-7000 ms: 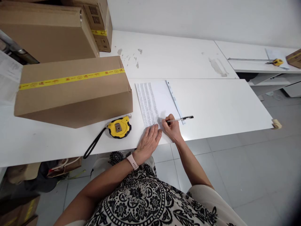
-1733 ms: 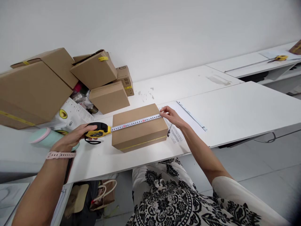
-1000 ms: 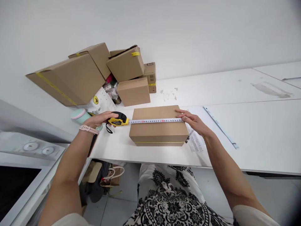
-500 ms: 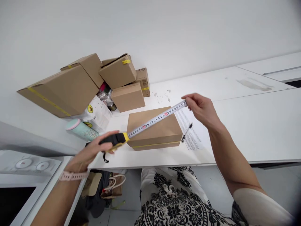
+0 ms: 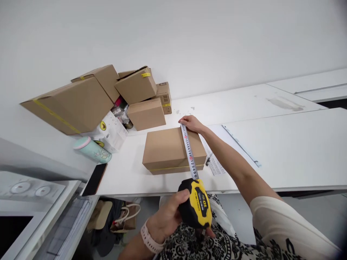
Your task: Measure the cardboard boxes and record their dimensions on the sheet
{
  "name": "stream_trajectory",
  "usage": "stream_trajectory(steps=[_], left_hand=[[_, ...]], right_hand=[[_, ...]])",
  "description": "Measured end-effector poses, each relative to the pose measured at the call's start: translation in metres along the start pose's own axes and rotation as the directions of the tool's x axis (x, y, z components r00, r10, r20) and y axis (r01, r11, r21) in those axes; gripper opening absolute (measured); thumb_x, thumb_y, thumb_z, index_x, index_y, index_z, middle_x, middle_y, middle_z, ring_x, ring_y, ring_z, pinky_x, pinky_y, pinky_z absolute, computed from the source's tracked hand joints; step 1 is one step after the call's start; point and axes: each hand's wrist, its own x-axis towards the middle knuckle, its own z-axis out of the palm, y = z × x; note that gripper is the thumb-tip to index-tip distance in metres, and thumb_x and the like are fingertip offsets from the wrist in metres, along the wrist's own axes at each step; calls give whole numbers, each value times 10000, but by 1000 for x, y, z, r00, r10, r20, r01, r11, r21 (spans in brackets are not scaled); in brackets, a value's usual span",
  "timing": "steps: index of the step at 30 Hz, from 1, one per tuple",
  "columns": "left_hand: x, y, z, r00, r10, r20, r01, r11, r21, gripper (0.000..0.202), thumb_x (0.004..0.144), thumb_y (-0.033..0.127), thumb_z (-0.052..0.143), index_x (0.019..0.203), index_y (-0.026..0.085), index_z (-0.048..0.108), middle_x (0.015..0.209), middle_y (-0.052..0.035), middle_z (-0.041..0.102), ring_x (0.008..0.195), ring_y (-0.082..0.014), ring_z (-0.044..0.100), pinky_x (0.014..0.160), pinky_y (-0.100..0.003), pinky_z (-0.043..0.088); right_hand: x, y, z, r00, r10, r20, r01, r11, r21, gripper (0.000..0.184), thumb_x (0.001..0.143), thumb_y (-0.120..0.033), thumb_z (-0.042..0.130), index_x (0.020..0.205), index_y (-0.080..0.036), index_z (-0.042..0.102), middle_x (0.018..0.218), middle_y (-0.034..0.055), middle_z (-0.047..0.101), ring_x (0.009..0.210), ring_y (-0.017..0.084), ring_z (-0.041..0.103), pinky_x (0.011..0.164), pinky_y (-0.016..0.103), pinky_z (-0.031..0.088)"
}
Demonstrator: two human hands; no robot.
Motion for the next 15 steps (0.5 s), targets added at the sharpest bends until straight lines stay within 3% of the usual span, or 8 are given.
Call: stream_trajectory(steps=[4,8,11,15], left_hand=[[3,4,15,992,1,-125,1,1000,15,681,759,640,767,1156,90,711,1009,-176,750,845,-317,733,724,-501,616],[-1,-6,17,976,34,-215,-24,998,52,635,720,590,836,1116,106,726,1039,-160,770,1013,-323,724,972,-506,544],[-7,-16,14,979,43,-198,-37,999,35,629,752,569,824,1183,123,718,1138,-159,767,1136,-329,697,1075,-483,480],[-13,-22,11,987,56,-149,-52,998,28,630,806,548,789,1260,121,694,1183,-178,756,1172,-351,685,1057,-487,495]], right_hand=[[0,5,0,1000,29,12,-28,997,-73,207,875,-274,567,868,-150,733,829,56,724,785,183,605,761,295,449],[-5,10,-1,997,26,68,-21,997,-68,235,855,-364,597,768,-167,690,742,33,676,741,181,579,698,292,430],[-10,13,-2,994,19,109,-17,1000,-18,274,837,-425,623,712,-181,634,682,6,607,675,158,523,641,286,393],[-13,15,-2,994,6,113,-13,998,61,309,820,-428,661,653,-192,553,638,-18,520,627,129,451,622,285,355]])
